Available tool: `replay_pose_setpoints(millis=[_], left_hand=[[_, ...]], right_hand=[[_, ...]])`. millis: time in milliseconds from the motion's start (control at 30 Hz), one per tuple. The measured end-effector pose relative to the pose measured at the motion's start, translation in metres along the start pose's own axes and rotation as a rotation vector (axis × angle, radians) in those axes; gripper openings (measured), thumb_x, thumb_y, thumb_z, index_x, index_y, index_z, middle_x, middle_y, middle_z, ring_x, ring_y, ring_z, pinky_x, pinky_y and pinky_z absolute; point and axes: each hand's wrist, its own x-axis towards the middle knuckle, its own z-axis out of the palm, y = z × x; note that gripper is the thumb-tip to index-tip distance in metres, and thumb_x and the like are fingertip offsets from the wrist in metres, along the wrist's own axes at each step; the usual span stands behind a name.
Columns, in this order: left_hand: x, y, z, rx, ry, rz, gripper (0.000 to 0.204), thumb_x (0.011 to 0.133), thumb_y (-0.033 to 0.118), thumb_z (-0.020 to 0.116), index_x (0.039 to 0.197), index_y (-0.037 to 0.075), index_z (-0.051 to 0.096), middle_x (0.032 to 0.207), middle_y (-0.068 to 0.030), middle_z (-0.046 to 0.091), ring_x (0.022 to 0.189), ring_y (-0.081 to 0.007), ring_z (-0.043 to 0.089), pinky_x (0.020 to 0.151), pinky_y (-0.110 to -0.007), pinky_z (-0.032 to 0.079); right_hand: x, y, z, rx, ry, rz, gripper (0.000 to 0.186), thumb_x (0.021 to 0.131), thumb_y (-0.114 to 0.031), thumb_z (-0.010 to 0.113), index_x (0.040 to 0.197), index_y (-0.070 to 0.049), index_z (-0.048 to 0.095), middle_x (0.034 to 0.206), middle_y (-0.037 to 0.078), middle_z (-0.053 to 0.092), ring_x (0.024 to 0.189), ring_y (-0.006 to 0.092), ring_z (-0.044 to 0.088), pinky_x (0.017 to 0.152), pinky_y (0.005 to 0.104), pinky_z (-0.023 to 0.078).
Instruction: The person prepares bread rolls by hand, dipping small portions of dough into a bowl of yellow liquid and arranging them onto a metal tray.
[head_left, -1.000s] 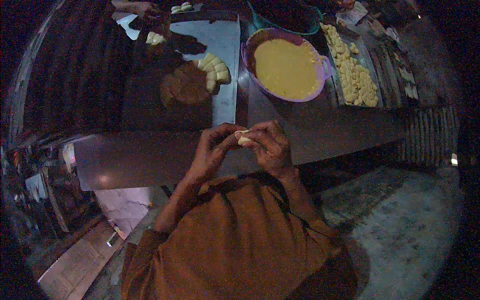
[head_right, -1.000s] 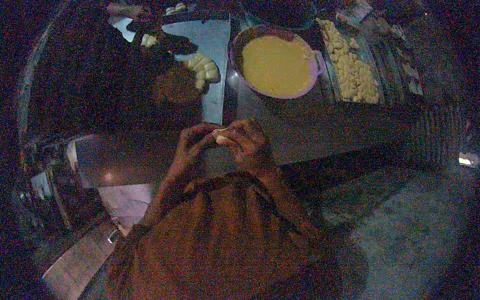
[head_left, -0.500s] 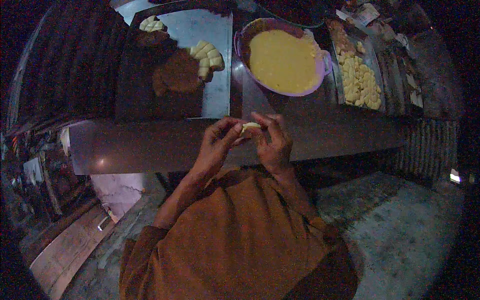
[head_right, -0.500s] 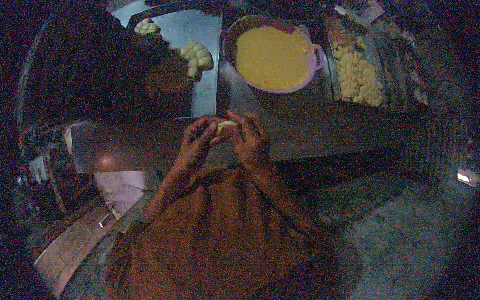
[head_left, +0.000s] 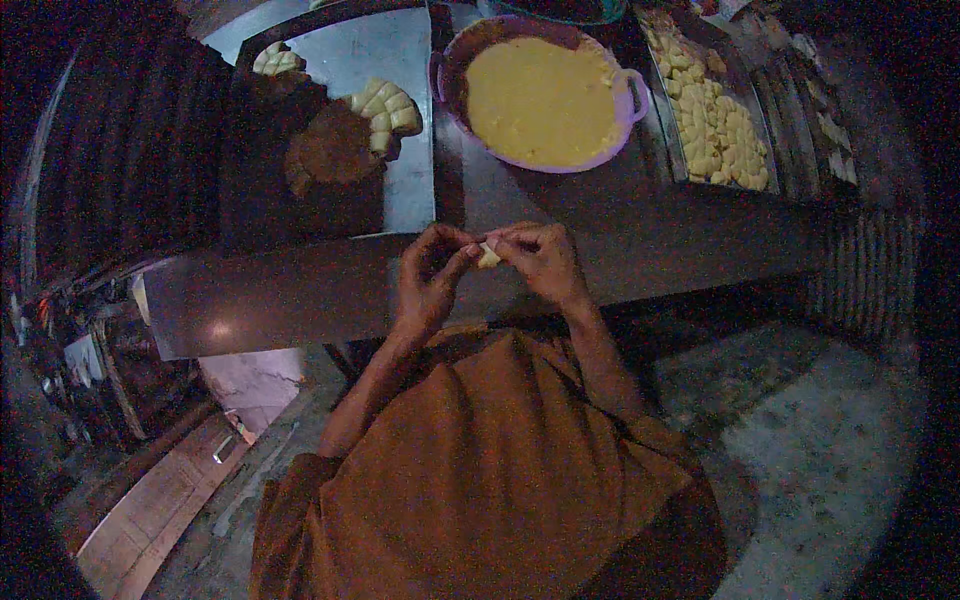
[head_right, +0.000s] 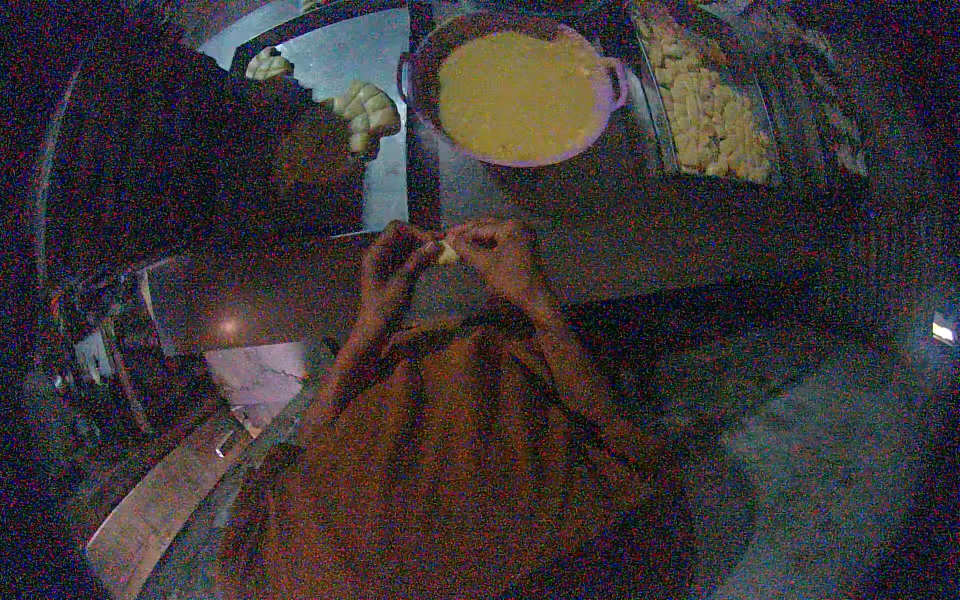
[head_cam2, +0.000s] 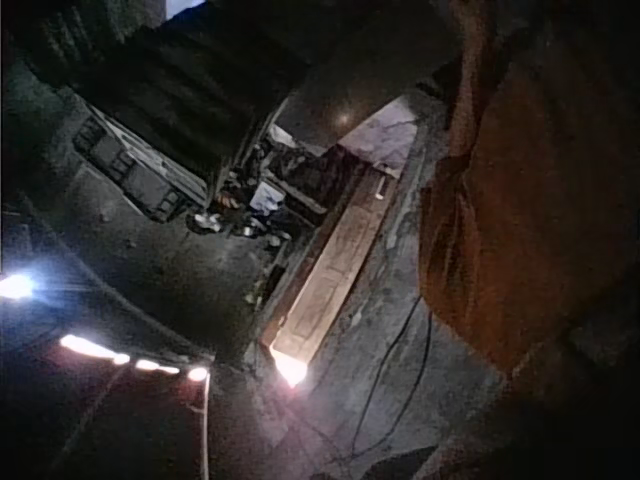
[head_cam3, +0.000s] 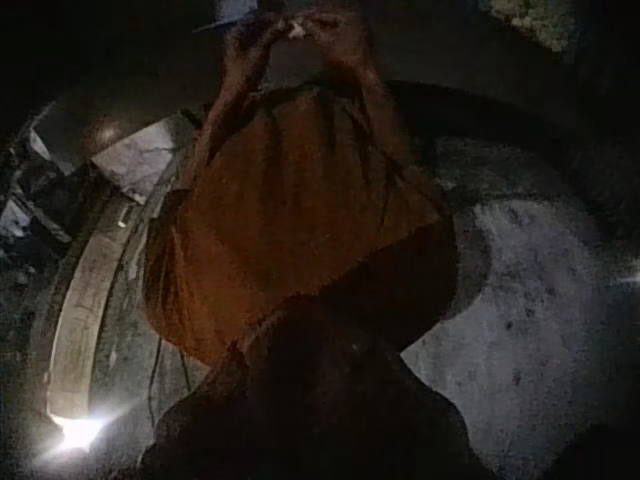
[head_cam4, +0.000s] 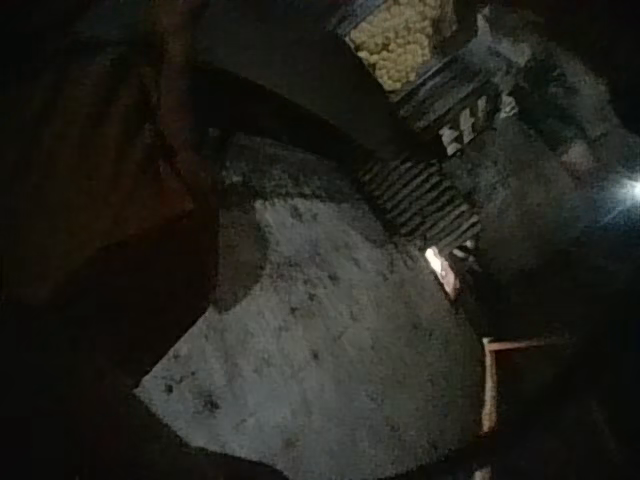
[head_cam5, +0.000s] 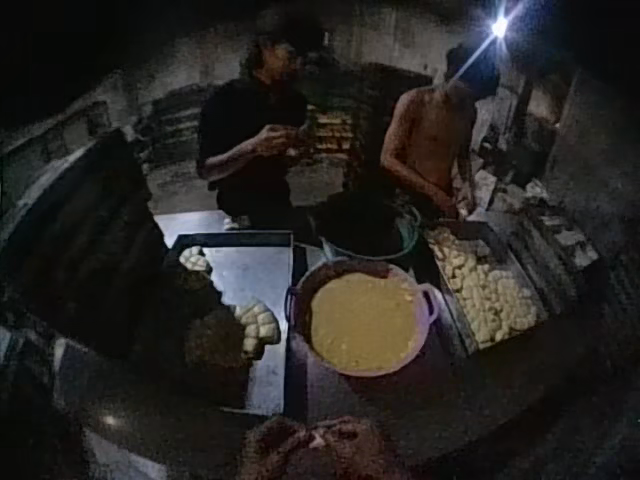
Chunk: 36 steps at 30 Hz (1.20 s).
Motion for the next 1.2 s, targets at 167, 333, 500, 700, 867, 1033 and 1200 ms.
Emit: replay_pose_setpoints(millis=[167, 333, 500, 700, 867, 1033, 1200], left_hand=[[-0.001, 0.001, 0.011, -0.178, -0.019, -0.062, 0.045, 0.085, -0.003, 0.060, 0.124, 0.008, 0.041, 0.098, -0.0099, 0.062, 0.093, -0.0194, 0.062, 0.081, -0.034, 0.052], [-0.001, -0.018, 0.009, -0.549, -0.167, -0.098, 0.059, 0.076, -0.012, 0.055, 0.128, 0.009, 0.038, 0.099, -0.0123, 0.061, 0.098, -0.0236, 0.063, 0.085, -0.038, 0.052], [0.013, -0.014, -0.002, -0.304, -0.092, 0.066, 0.055, 0.073, -0.009, 0.056, 0.123, 0.009, 0.046, 0.105, -0.0116, 0.062, 0.101, -0.0207, 0.061, 0.090, -0.036, 0.049], [0.065, -0.019, -0.136, 0.757, 0.550, 0.363, 0.028, 0.081, 0.006, 0.065, 0.108, 0.004, 0.059, 0.102, -0.0075, 0.064, 0.098, -0.0178, 0.061, 0.088, -0.032, 0.047], [0.118, -0.047, -0.223, 1.076, 0.410, -0.047, 0.025, 0.083, 0.007, 0.065, 0.107, 0.004, 0.059, 0.100, -0.0060, 0.064, 0.095, -0.0163, 0.060, 0.086, -0.031, 0.047], [0.141, -0.051, -0.243, 0.923, 0.277, -0.149, 0.022, 0.084, 0.008, 0.066, 0.105, 0.005, 0.060, 0.098, -0.0044, 0.064, 0.092, -0.0149, 0.060, 0.084, -0.030, 0.047], [0.107, -0.041, -0.221, 0.141, 0.095, -0.103, 0.020, 0.085, 0.009, 0.066, 0.104, 0.005, 0.060, 0.095, -0.0029, 0.064, 0.089, -0.0134, 0.060, 0.082, -0.029, 0.047]], right_hand=[[0.002, 0.023, -0.004, 0.178, -0.098, 0.226, 0.012, 0.081, -0.010, 0.072, 0.087, 0.000, 0.070, 0.093, 0.007, 0.069, 0.087, 0.0139, 0.064, 0.077, 0.0272, 0.052], [-0.003, 0.028, 0.001, 0.205, -0.189, 0.120, 0.019, 0.078, -0.001, 0.071, 0.097, -0.001, 0.068, 0.100, 0.006, 0.067, 0.091, 0.0127, 0.062, 0.080, 0.0269, 0.051], [-0.007, 0.050, 0.000, 0.024, -0.020, -0.034, 0.027, 0.076, 0.005, 0.070, 0.103, -0.001, 0.067, 0.100, 0.007, 0.067, 0.092, 0.0171, 0.064, 0.083, 0.0286, 0.051], [-0.014, 0.050, 0.012, -0.496, 0.580, -0.410, 0.027, 0.077, 0.002, 0.070, 0.103, -0.004, 0.068, 0.104, 0.008, 0.065, 0.092, 0.0247, 0.064, 0.082, 0.0335, 0.052], [-0.010, 0.100, 0.032, -0.640, 0.535, -0.320, 0.024, 0.078, -0.001, 0.070, 0.101, -0.003, 0.068, 0.105, 0.009, 0.064, 0.094, 0.0248, 0.063, 0.079, 0.0340, 0.053], [-0.002, 0.044, 0.041, -0.307, 0.549, -0.098, 0.019, 0.082, -0.005, 0.069, 0.100, -0.003, 0.068, 0.099, 0.010, 0.064, 0.093, 0.0241, 0.063, 0.078, 0.0331, 0.053], [0.014, 0.027, 0.068, -0.054, 0.383, -0.062, 0.021, 0.087, -0.013, 0.066, 0.105, -0.002, 0.067, 0.102, 0.009, 0.065, 0.094, 0.0186, 0.062, 0.080, 0.0305, 0.052]])
